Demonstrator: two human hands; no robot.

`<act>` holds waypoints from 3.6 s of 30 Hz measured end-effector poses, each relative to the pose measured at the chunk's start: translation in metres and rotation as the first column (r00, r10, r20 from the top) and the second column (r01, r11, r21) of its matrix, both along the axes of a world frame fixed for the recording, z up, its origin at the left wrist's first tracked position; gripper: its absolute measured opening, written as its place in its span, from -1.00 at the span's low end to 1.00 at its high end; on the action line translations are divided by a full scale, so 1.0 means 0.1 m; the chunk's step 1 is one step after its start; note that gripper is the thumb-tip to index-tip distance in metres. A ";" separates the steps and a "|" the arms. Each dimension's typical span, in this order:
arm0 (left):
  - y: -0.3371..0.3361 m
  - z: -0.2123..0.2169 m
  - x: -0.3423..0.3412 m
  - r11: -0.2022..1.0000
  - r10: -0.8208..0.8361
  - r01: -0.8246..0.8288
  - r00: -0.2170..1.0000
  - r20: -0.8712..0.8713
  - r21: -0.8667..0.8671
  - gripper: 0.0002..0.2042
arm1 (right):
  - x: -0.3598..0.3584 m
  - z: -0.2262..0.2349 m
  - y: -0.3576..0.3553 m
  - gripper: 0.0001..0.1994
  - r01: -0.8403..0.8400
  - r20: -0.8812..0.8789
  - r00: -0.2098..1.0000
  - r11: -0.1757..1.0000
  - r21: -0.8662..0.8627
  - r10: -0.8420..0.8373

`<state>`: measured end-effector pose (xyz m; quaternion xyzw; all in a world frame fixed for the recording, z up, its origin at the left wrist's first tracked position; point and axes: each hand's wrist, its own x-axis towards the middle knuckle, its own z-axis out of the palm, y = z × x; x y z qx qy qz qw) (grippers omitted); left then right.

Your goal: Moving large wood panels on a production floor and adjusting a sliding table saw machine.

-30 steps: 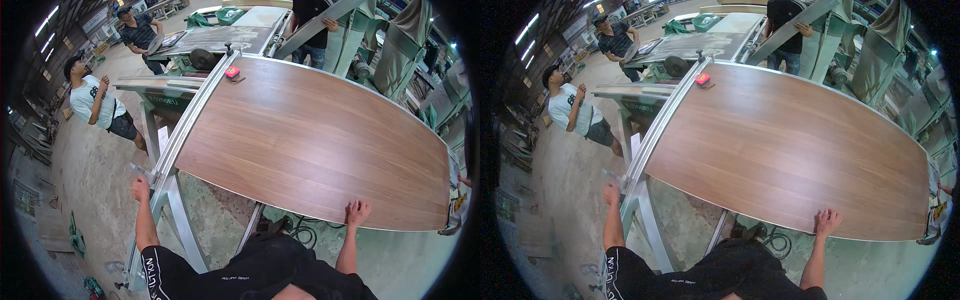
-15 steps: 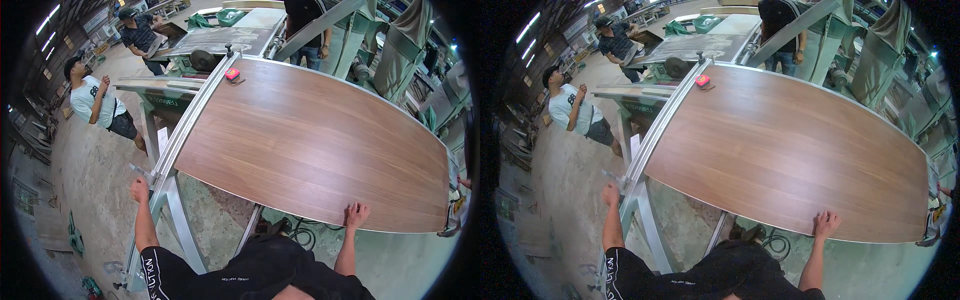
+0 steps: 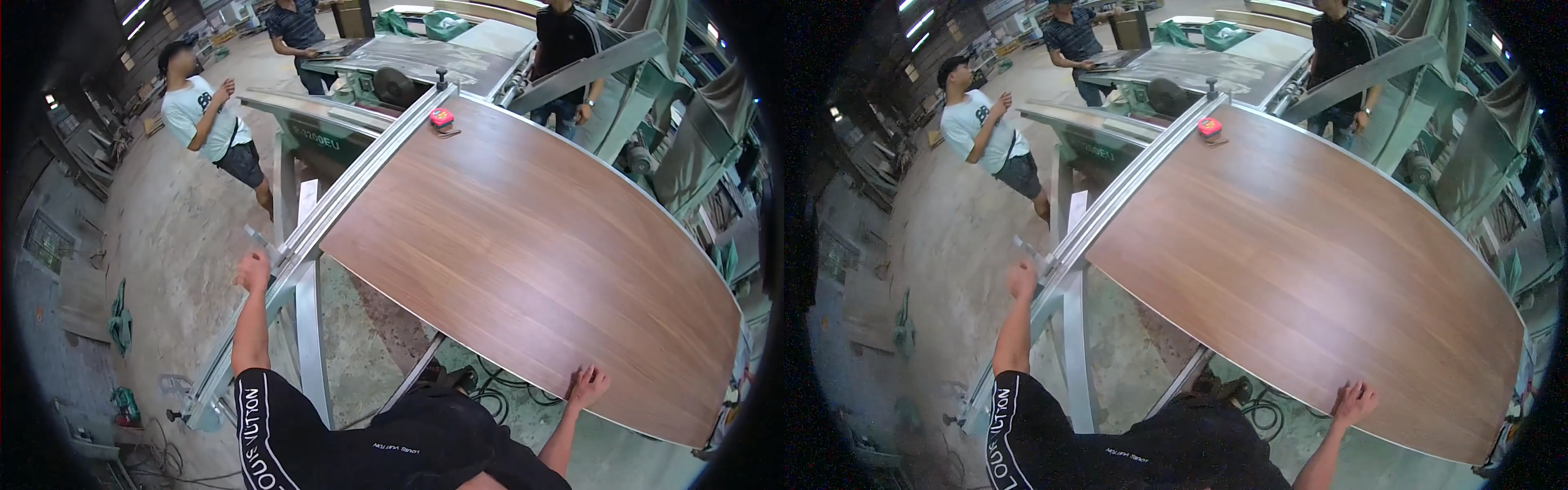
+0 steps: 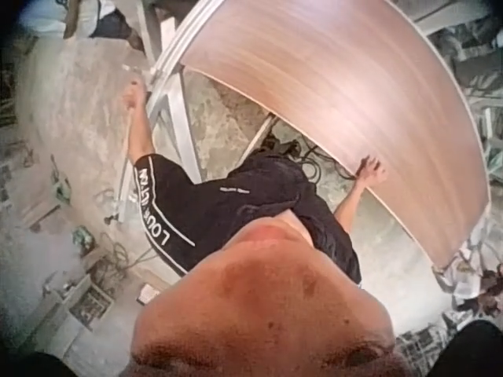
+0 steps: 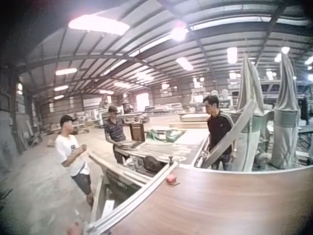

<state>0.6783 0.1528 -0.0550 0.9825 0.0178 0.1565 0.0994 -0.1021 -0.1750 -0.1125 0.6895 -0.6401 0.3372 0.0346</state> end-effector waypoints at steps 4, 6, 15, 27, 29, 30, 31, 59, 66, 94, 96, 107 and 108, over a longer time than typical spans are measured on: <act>-0.01 0.03 -0.03 1.000 -0.028 0.028 1.000 0.013 0.005 -0.61 | -0.01 -0.01 -0.02 -0.82 -0.007 0.008 1.000 1.000 -0.003 0.007; 0.05 0.04 0.00 1.000 -0.007 0.007 0.999 0.034 0.007 -0.61 | 0.00 -0.03 -0.03 -0.82 -0.005 0.018 1.000 1.000 0.020 0.005; -0.13 0.29 -0.25 0.999 -0.029 0.029 0.999 -0.021 -0.031 -0.60 | -0.05 -0.08 -0.05 -0.80 -0.016 -0.017 1.000 1.000 -0.005 0.016; -0.10 0.27 -0.22 0.999 -0.022 0.019 0.998 -0.053 -0.049 -0.59 | -0.04 -0.08 -0.06 -0.79 -0.001 -0.036 0.999 1.000 -0.013 0.001; -0.09 0.24 -0.20 0.998 -0.033 0.032 0.999 -0.019 -0.051 -0.59 | -0.06 -0.10 -0.07 -0.75 0.004 -0.043 0.999 1.000 0.001 -0.004; -0.07 0.23 -0.19 0.998 -0.030 0.029 1.000 -0.005 -0.047 -0.60 | -0.07 -0.11 -0.08 -0.72 0.011 -0.050 0.999 1.000 0.015 -0.010; -0.06 0.23 -0.18 0.999 -0.026 0.027 1.000 0.009 -0.042 -0.60 | -0.08 -0.12 -0.09 -0.72 0.009 -0.051 0.999 1.000 0.015 -0.008; -0.06 0.19 -0.16 0.998 -0.023 0.023 1.000 0.003 -0.051 -0.62 | -0.08 -0.14 -0.10 -0.80 -0.012 -0.045 0.999 0.999 -0.043 0.010; -0.07 0.19 -0.16 0.998 -0.036 0.035 0.999 -0.013 -0.050 -0.62 | -0.10 -0.18 -0.09 -0.79 -0.015 -0.024 1.000 0.999 -0.033 0.014; -0.08 0.28 -0.21 0.991 -0.070 0.071 0.997 0.009 -0.111 -0.70 | -0.07 -0.15 -0.13 -0.76 -0.027 -0.097 0.995 0.999 -0.040 0.023; -0.01 0.25 -0.20 0.987 -0.112 0.118 0.992 0.053 -0.111 -0.73 | -0.13 -0.25 -0.16 -0.76 -0.021 -0.098 0.995 0.997 -0.071 0.014; 0.10 0.21 -0.22 0.939 -0.287 0.301 0.952 0.103 -0.165 -0.83 | -0.40 -0.34 -0.21 -0.61 0.016 -0.503 0.864 1.000 -0.011 -0.019; 0.12 0.23 -0.23 0.935 -0.301 0.318 0.946 0.120 -0.156 -0.83 | -0.37 -0.32 -0.20 -0.61 0.010 -0.514 0.858 1.000 -0.010 -0.013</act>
